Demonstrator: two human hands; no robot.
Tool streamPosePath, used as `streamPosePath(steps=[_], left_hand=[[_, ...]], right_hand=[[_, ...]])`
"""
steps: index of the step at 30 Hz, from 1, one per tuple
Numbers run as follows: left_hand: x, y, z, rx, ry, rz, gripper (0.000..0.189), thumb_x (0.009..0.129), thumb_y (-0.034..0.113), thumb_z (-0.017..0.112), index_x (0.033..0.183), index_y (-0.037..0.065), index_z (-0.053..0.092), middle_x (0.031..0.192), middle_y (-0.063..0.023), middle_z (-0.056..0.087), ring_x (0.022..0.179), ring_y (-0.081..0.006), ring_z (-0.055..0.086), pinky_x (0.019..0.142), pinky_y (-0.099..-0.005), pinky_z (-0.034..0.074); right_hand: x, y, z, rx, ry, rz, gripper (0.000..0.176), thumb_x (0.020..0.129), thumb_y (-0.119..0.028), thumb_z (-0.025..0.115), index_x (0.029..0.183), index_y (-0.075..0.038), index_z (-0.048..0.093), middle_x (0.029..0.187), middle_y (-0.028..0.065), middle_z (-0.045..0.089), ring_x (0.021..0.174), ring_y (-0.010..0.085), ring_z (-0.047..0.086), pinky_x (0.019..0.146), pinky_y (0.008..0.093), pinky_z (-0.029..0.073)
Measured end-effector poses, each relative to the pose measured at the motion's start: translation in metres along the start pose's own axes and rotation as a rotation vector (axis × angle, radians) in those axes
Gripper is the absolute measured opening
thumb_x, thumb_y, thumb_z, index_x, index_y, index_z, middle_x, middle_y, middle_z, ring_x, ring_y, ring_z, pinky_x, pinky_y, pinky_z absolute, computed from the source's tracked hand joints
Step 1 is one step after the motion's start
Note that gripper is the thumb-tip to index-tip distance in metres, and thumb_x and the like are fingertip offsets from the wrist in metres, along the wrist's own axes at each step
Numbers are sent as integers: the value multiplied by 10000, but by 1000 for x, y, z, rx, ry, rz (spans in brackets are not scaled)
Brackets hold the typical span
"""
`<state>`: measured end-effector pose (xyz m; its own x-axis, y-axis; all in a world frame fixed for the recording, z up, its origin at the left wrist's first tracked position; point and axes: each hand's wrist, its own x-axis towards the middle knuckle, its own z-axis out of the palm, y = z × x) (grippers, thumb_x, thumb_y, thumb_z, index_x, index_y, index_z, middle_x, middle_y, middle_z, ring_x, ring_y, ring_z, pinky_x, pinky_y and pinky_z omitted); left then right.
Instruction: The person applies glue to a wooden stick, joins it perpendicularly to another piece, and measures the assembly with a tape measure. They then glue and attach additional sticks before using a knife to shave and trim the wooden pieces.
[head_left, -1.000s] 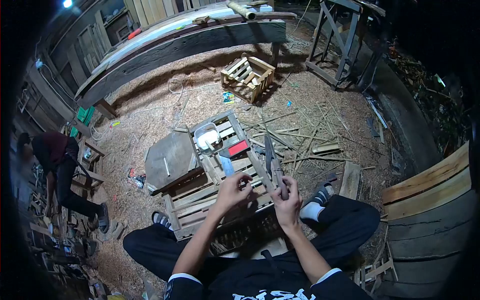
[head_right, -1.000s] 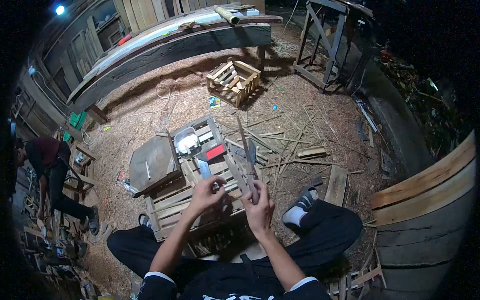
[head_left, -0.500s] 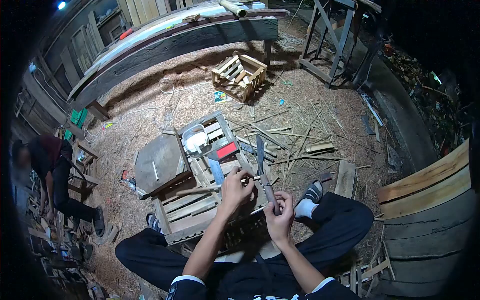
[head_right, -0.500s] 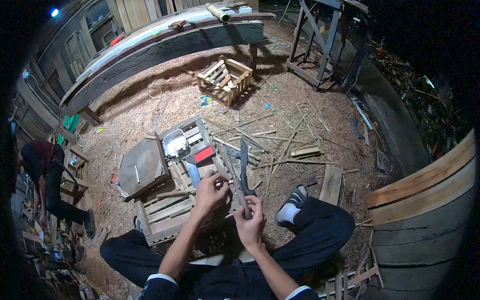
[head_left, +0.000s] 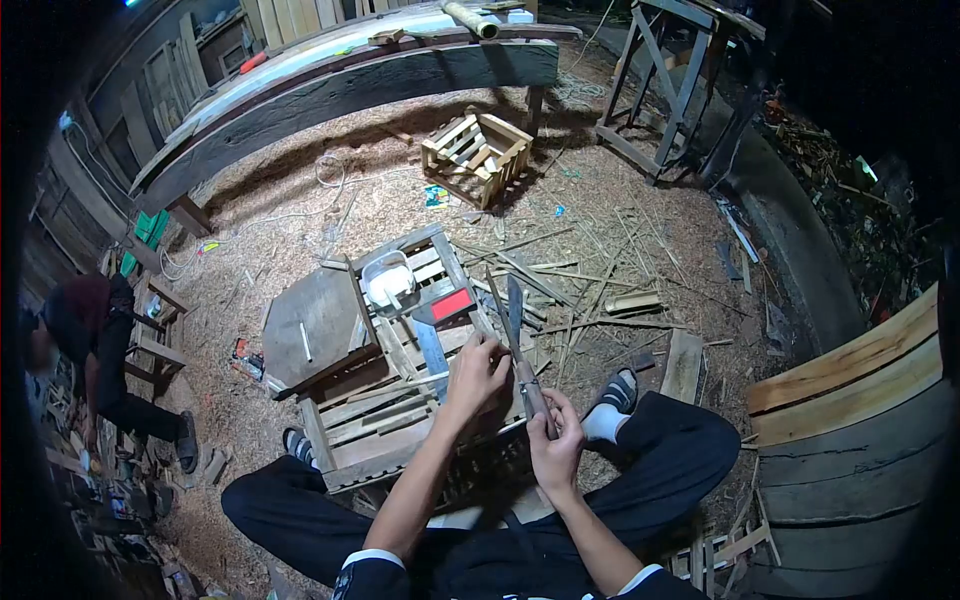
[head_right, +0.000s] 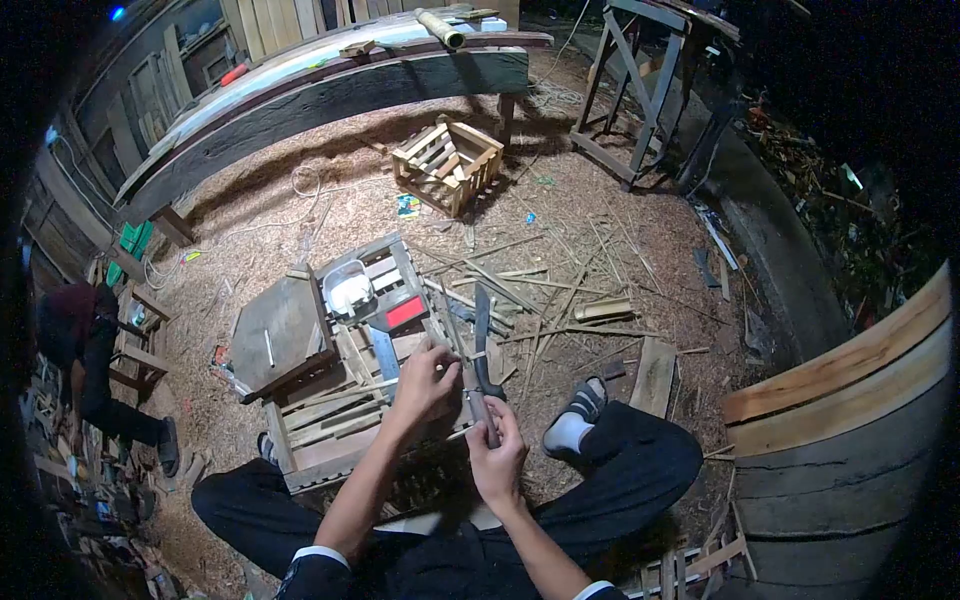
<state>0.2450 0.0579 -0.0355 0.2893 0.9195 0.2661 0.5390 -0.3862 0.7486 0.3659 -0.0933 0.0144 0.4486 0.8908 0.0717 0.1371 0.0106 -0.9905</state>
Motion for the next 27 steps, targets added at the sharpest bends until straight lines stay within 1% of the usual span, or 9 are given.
streamPosePath(steps=[5,8,11,13,16,19,22,25,27], left_hand=[[0,-1,-7,66,-46,53,225,860,147,775,1052,41,725,1030,-182,623,929,-420,671,786,-474,551],[0,-3,-8,114,-53,95,266,844,141,778,1078,42,697,1073,-191,626,932,-435,676,778,-495,556],[-3,-10,-5,123,-63,111,291,832,128,772,1088,37,668,1124,-194,635,933,-451,680,771,-513,562],[-2,-13,-5,118,-54,121,308,830,127,771,1104,41,660,1141,-192,639,933,-458,678,770,-514,562],[0,-15,-7,50,-98,136,321,833,128,765,1118,37,650,1136,-183,648,940,-460,670,773,-511,562],[2,-15,-7,63,-97,173,283,848,117,749,1093,22,643,1080,-186,657,938,-457,666,769,-505,557],[6,-12,-10,-38,-121,104,243,853,94,726,1073,9,666,983,-214,667,968,-454,665,797,-479,541],[5,-7,-12,6,-135,119,226,840,66,721,1050,4,666,948,-213,675,919,-439,676,779,-466,541],[7,-8,-13,-70,-160,70,216,828,49,727,1031,-1,668,929,-217,681,866,-416,674,757,-449,535]], right_hand=[[-1,9,0,55,18,2,314,999,-79,642,1291,27,599,888,81,698,776,84,609,671,262,489],[1,4,-1,-49,-1,23,287,1005,-80,647,1263,40,608,922,96,717,817,95,651,699,269,517],[3,3,0,-97,5,-73,260,1016,-89,645,1234,49,616,955,112,729,837,107,680,710,280,535],[5,2,-3,-8,-26,17,260,1024,-99,647,1232,54,615,992,128,731,846,128,703,720,289,551],[6,0,-4,-55,-39,5,262,1028,-108,649,1229,56,614,998,135,732,847,133,705,712,295,554],[4,-5,-5,-74,-39,-5,265,1028,-114,656,1225,59,615,1004,132,731,843,134,704,710,294,553],[6,-2,-1,-94,-10,-49,258,1028,-116,658,1221,51,622,1008,136,730,834,129,697,700,295,549],[9,-10,-5,-80,-35,77,259,1022,-114,663,1224,45,628,1004,139,731,820,131,696,691,300,546],[5,-4,-5,-106,-17,15,261,1020,-115,666,1223,44,630,991,138,734,813,129,695,688,302,545]])
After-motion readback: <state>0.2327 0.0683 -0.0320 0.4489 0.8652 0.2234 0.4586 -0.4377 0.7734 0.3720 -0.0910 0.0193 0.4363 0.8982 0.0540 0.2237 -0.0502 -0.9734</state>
